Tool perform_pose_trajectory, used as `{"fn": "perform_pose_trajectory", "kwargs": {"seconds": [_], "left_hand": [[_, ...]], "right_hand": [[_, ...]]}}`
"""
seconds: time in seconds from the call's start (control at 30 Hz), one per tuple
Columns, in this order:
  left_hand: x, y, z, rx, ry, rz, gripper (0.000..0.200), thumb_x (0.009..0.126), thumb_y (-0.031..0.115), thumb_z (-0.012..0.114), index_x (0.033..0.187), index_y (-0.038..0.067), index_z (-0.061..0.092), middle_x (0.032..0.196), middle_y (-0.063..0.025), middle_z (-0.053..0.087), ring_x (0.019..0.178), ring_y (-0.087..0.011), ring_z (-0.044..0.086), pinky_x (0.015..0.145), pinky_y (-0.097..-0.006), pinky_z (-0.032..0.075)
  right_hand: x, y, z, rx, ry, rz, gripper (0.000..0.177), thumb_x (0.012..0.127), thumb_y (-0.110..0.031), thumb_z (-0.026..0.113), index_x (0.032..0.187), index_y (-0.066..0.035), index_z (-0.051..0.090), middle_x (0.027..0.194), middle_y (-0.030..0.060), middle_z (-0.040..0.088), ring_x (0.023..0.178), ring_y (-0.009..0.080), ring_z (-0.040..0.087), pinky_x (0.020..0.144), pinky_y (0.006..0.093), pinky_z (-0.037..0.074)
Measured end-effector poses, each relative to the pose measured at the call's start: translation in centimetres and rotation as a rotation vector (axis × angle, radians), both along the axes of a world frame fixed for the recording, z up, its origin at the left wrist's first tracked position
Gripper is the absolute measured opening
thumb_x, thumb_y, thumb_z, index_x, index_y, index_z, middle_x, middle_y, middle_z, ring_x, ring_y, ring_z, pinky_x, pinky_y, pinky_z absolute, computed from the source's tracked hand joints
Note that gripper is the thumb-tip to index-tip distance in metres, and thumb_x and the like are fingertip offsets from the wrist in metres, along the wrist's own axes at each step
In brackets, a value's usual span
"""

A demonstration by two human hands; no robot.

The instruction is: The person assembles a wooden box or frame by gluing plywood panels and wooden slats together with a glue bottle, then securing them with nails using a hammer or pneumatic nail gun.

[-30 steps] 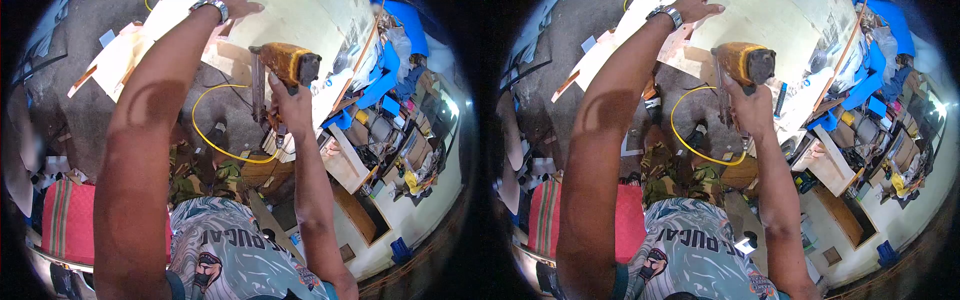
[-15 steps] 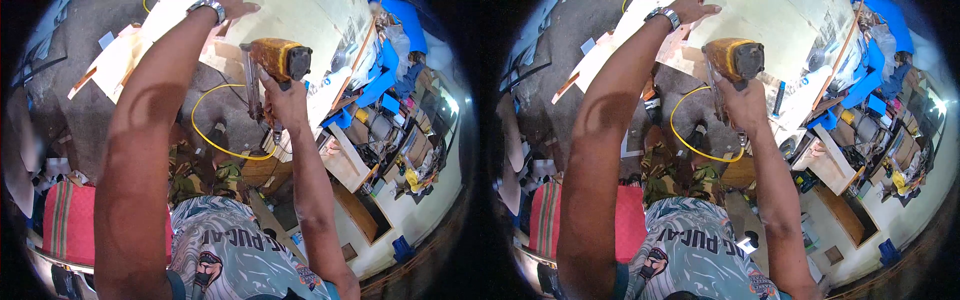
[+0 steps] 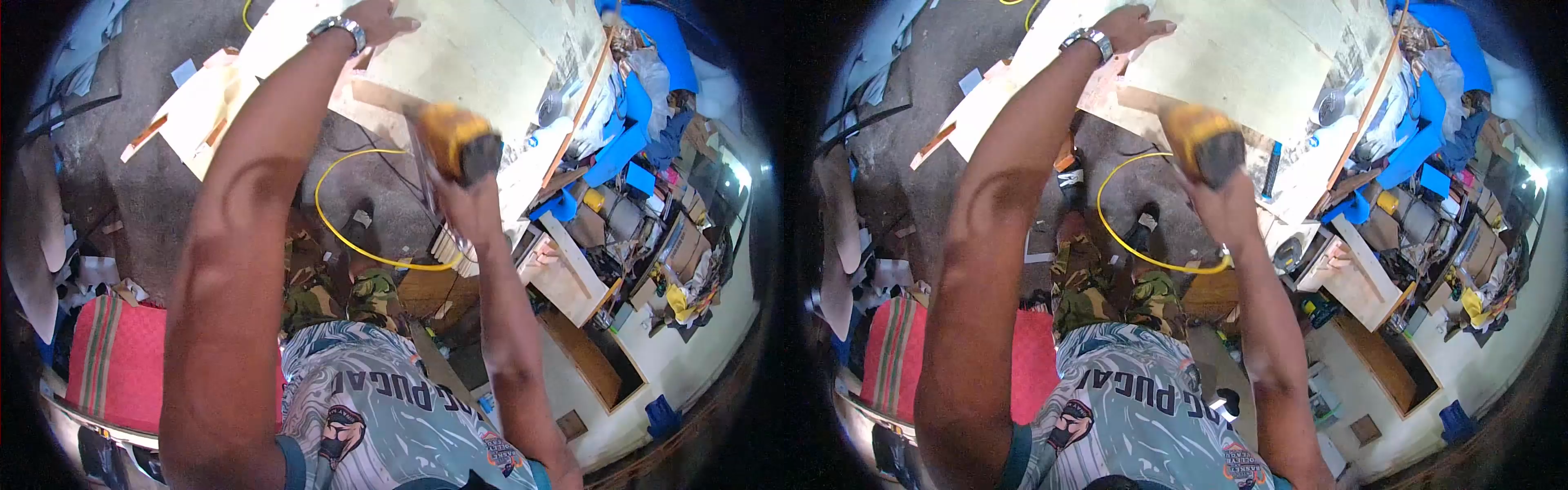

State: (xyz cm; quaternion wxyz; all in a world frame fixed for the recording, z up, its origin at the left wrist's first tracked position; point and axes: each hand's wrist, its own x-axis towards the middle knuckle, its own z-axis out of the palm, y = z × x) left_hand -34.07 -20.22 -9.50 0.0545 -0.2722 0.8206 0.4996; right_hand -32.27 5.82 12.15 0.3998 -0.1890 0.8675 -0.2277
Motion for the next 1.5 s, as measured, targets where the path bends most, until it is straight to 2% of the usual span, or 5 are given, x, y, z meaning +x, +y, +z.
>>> {"fn": "perform_pose_trajectory", "kwargs": {"seconds": [0.2,0.37,0.7,1.23,1.5], "left_hand": [[2.5,3.5,1.0,-0.054,0.041,0.304,0.069,0.080,0.068,0.059,0.089,-0.001,0.064,0.077,-0.0175,0.066,0.077,-0.0280,0.064,0.072,-0.0385,0.049],[8.1,9.1,3.7,0.044,0.128,0.310,0.076,0.072,0.041,0.081,0.127,-0.003,0.051,0.118,-0.0205,0.063,0.109,-0.0310,0.061,0.095,-0.0385,0.046],[7.5,11.7,3.0,-0.221,0.102,0.405,0.068,0.078,0.021,0.079,0.130,-0.004,0.045,0.121,-0.0188,0.060,0.111,-0.0288,0.058,0.093,-0.0380,0.048],[9.3,20.8,2.9,-0.221,-0.175,0.647,0.056,0.093,0.038,0.059,0.129,-0.005,0.050,0.118,-0.0243,0.062,0.111,-0.0350,0.060,0.094,-0.0419,0.046],[23.5,28.3,1.4,-0.075,-0.731,0.224,0.046,0.089,0.044,0.058,0.106,0.001,0.064,0.103,-0.0283,0.065,0.100,-0.0452,0.062,0.084,-0.0495,0.049]], "right_hand": [[0.1,15.6,2.2,0.302,0.047,-0.092,0.044,0.082,-0.022,0.071,0.119,-0.001,0.060,0.089,0.0127,0.070,0.083,0.0196,0.065,0.076,0.0330,0.050],[-2.5,32.9,0.2,0.414,0.326,-0.032,0.058,0.085,-0.016,0.061,0.138,-0.004,0.041,0.113,0.0252,0.062,0.103,0.0421,0.061,0.088,0.0473,0.048],[-18.6,43.2,-7.2,0.513,0.720,0.392,0.072,0.082,-0.016,0.065,0.147,-0.025,0.036,0.099,0.0090,0.061,0.089,0.0311,0.061,0.081,0.0542,0.045],[-22.7,38.5,-13.3,0.209,0.837,0.153,0.053,0.080,-0.005,0.063,0.132,-0.008,0.052,0.121,0.0175,0.056,0.114,0.0364,0.052,0.105,0.0466,0.036],[-25.4,17.0,-13.2,-0.290,0.033,-0.495,0.048,0.093,-0.038,0.057,0.124,0.000,0.057,0.113,0.0206,0.065,0.107,0.0300,0.061,0.094,0.0377,0.045]]}}
